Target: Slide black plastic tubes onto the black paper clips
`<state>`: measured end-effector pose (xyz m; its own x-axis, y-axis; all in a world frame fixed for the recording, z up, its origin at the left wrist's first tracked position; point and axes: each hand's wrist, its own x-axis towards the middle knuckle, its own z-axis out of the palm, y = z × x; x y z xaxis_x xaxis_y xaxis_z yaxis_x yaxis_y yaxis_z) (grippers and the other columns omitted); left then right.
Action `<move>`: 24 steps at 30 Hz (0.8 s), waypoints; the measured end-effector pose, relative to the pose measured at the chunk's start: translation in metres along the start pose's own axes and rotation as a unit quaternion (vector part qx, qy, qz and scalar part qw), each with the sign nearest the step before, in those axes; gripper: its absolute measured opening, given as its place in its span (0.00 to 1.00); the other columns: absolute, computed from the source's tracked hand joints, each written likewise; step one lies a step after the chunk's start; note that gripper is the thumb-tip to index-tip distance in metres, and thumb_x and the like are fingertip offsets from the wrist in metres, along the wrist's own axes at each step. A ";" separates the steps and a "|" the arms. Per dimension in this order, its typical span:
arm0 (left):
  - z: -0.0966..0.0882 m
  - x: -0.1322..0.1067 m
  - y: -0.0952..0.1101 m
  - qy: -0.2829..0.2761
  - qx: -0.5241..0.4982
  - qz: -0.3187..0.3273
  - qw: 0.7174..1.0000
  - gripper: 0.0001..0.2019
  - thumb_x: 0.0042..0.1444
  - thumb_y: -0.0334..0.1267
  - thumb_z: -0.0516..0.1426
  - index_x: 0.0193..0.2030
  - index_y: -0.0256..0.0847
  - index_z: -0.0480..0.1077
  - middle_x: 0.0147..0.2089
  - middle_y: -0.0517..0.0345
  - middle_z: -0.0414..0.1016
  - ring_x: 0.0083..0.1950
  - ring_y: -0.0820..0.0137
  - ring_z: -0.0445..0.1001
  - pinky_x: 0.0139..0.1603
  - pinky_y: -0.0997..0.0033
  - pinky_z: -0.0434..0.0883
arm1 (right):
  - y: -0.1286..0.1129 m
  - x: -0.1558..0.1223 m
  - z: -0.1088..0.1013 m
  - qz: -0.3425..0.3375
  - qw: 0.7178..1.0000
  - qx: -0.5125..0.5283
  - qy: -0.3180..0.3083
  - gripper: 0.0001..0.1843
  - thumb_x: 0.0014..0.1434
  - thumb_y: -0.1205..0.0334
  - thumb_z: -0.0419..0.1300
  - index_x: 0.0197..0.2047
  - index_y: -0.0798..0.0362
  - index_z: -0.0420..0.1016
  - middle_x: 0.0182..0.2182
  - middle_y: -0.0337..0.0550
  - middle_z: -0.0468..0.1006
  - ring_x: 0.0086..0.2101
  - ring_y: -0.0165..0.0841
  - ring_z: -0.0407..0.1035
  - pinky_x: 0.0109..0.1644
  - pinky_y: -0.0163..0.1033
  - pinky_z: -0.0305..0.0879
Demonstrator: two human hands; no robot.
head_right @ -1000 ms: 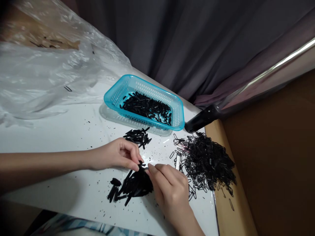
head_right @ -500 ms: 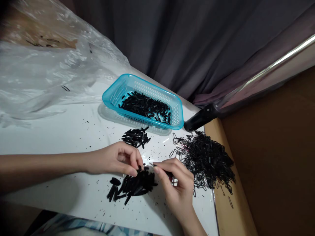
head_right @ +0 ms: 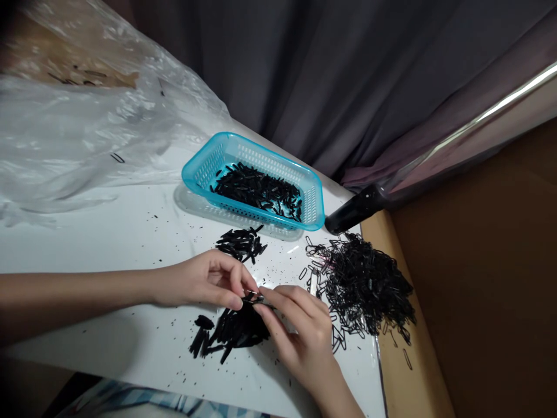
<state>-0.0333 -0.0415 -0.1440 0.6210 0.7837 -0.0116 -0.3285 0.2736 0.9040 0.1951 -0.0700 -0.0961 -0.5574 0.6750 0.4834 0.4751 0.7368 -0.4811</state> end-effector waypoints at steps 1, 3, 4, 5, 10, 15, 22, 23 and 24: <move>0.000 0.000 0.000 0.000 -0.001 -0.003 1.000 0.09 0.47 0.36 0.72 0.28 0.37 0.78 0.45 0.50 0.83 0.47 0.68 0.80 0.54 0.66 0.73 | 0.001 0.000 0.001 -0.006 1.000 -0.008 0.002 0.12 0.63 0.73 0.63 0.49 0.54 0.79 0.37 0.45 0.82 0.35 0.32 0.77 0.38 0.36 0.75; 0.001 -0.001 0.001 0.000 0.000 -0.009 1.000 0.09 0.47 0.36 0.72 0.28 0.37 0.78 0.46 0.50 0.83 0.47 0.67 0.81 0.54 0.65 0.74 | 0.002 -0.001 0.002 -0.017 1.000 -0.020 0.007 0.12 0.64 0.73 0.62 0.49 0.54 0.80 0.35 0.45 0.82 0.34 0.31 0.77 0.36 0.36 0.75; 0.001 -0.001 0.001 0.000 0.002 -0.009 1.000 0.09 0.47 0.37 0.72 0.28 0.37 0.78 0.46 0.50 0.83 0.47 0.67 0.81 0.55 0.65 0.74 | 0.003 -0.001 0.003 -0.024 0.999 -0.024 0.010 0.12 0.64 0.73 0.62 0.49 0.54 0.80 0.35 0.44 0.82 0.33 0.31 0.77 0.35 0.36 0.75; 0.001 0.000 0.000 0.000 0.004 -0.009 1.000 0.09 0.47 0.37 0.72 0.28 0.38 0.78 0.46 0.50 0.83 0.48 0.66 0.81 0.55 0.64 0.74 | 0.004 -0.001 0.004 -0.031 0.999 -0.029 0.015 0.12 0.64 0.73 0.61 0.49 0.53 0.80 0.34 0.44 0.82 0.32 0.31 0.77 0.34 0.36 0.75; -0.002 0.001 -0.004 -0.004 0.016 -0.007 1.000 0.10 0.47 0.40 0.72 0.29 0.38 0.79 0.45 0.48 0.84 0.48 0.64 0.82 0.55 0.62 0.75 | 0.005 -0.004 0.007 -0.048 0.996 -0.066 0.037 0.13 0.64 0.73 0.62 0.49 0.51 0.81 0.32 0.43 0.83 0.28 0.31 0.76 0.30 0.36 0.73; -0.001 0.001 -0.002 -0.002 -0.006 -0.023 1.000 0.08 0.48 0.37 0.72 0.30 0.38 0.78 0.43 0.50 0.85 0.50 0.65 0.81 0.57 0.63 0.74 | 0.004 -0.004 0.004 -0.041 0.992 -0.103 0.058 0.13 0.63 0.74 0.62 0.48 0.52 0.80 0.32 0.43 0.82 0.29 0.31 0.77 0.31 0.35 0.74; -0.001 0.003 0.001 0.050 -0.009 -0.021 0.998 0.15 0.52 0.45 0.69 0.33 0.36 0.73 0.38 0.52 0.84 0.31 0.73 0.81 0.30 0.78 0.75 | 0.010 0.001 -0.004 0.042 0.985 -0.056 0.159 0.10 0.62 0.73 0.63 0.44 0.49 0.80 0.35 0.43 0.82 0.33 0.35 0.76 0.34 0.40 0.73; -0.002 0.003 0.003 0.089 -0.002 -0.020 0.996 0.16 0.54 0.47 0.68 0.37 0.37 0.73 0.37 0.53 0.83 0.27 0.75 0.79 0.24 0.80 0.73 | 0.012 0.001 -0.006 0.055 0.983 -0.059 0.168 0.09 0.62 0.71 0.64 0.44 0.49 0.80 0.36 0.44 0.82 0.34 0.36 0.76 0.35 0.40 0.73; -0.003 0.003 0.005 0.136 0.007 -0.017 0.991 0.17 0.57 0.48 0.66 0.43 0.38 0.71 0.38 0.53 0.83 0.23 0.76 0.77 0.20 0.81 0.70 | 0.015 0.002 -0.007 0.062 0.981 -0.062 0.174 0.09 0.62 0.70 0.64 0.44 0.50 0.80 0.36 0.44 0.81 0.35 0.36 0.76 0.36 0.41 0.73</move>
<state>-0.0349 -0.0358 -0.1408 0.4160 0.8960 -0.1554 -0.2991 0.2962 0.9071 0.2061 -0.0574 -0.0976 -0.2341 0.7163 0.6573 0.6160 0.6324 -0.4698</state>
